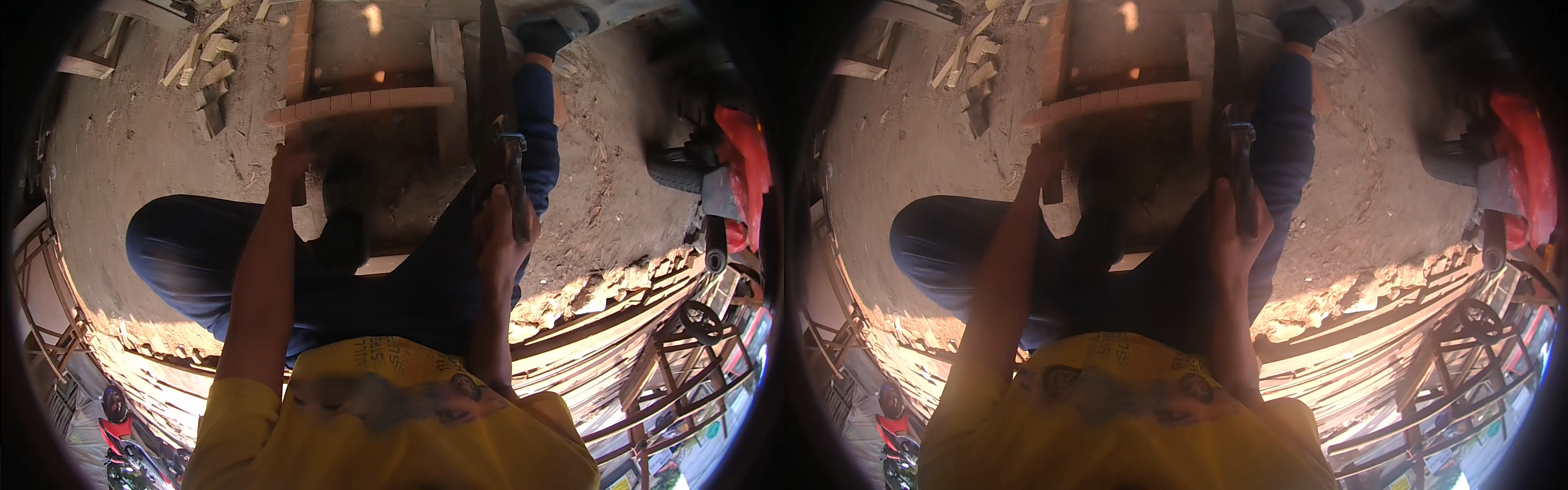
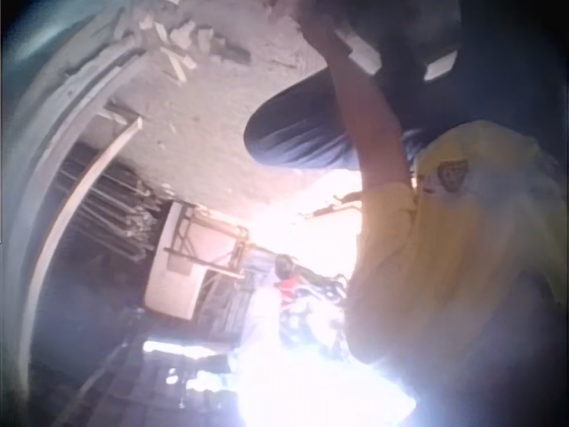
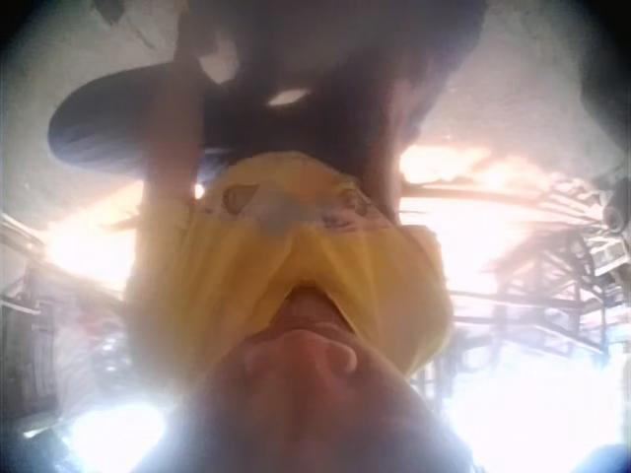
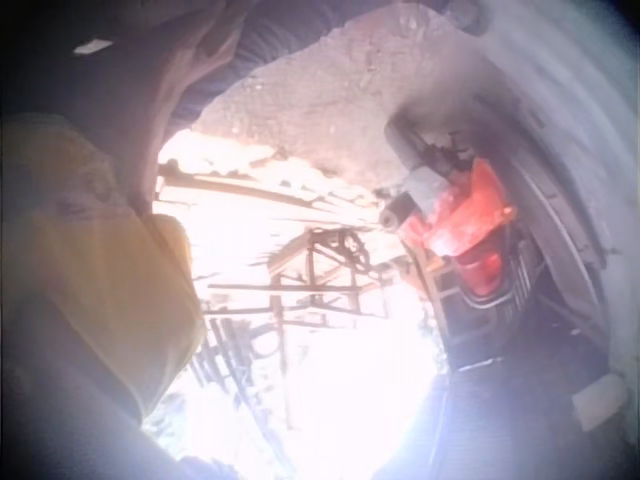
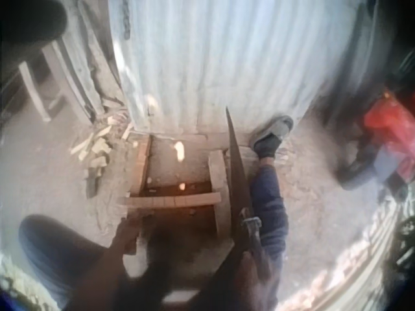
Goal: The person sits on the ground and uses a hand saw to cut a small wooden block held between their legs. The person repeatedly saws through the wood, producing sawdust, and continues the cutting motion throughout the clip.
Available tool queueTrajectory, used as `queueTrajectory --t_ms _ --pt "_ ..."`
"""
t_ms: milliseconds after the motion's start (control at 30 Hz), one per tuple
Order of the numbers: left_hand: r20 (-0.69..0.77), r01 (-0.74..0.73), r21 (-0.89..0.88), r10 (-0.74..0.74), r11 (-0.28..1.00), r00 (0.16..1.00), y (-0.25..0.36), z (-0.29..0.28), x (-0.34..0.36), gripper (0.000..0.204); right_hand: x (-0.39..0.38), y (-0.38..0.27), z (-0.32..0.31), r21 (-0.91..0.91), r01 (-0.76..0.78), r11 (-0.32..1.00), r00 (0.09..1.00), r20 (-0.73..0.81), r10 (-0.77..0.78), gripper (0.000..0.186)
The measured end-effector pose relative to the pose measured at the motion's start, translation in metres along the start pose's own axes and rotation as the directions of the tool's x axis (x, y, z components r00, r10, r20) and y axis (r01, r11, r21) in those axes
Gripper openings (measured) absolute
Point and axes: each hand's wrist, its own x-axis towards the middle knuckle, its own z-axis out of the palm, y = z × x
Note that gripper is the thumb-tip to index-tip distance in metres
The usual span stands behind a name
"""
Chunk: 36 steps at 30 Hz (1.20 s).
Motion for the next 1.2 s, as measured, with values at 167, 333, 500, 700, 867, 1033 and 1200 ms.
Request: queueTrajectory --t_ms 167,333,500,700,867,1033,1200 --pt "-0.098 0.044 -0.020 -0.045 0.999 0.994 0.024 0.001 -0.003 0.062 -0.003 -0.013 0.004 -0.015 0.117 0.993 0.992 0.044 -0.116 0.021" --pt "-0.229 -0.007 0.010 0.009 1.000 0.973 0.035 0.025 -0.010 0.057 -0.012 -0.003 0.000 0.089 -0.010 0.996 0.999 0.040 0.006 0.020" --pt "-0.081 -0.018 0.001 0.018 1.000 0.997 0.063 0.008 -0.029 0.063 -0.012 -0.008 -0.004 0.106 -0.018 0.994 1.000 0.027 0.015 0.020" --pt "-0.465 -0.098 0.347 0.262 0.933 0.845 0.109 0.012 -0.012 0.088 -0.010 -0.002 -0.007 0.147 -0.029 0.989 0.999 0.027 0.025 0.021" --pt "-0.095 -0.495 0.504 0.615 0.708 0.782 0.131 -0.014 0.035 0.066 -0.010 0.001 -0.012 -0.006 0.048 0.999 0.997 0.061 -0.048 0.019" --pt "0.076 -0.718 0.285 0.732 0.635 0.677 0.144 -0.009 0.046 0.049 -0.015 0.001 -0.010 -0.037 -0.004 0.999 0.996 0.088 0.007 0.016" --pt "0.096 -0.787 0.218 0.790 0.577 0.606 0.150 0.016 0.059 0.072 -0.006 0.027 0.015 -0.117 0.051 0.992 0.983 0.180 -0.029 0.017"
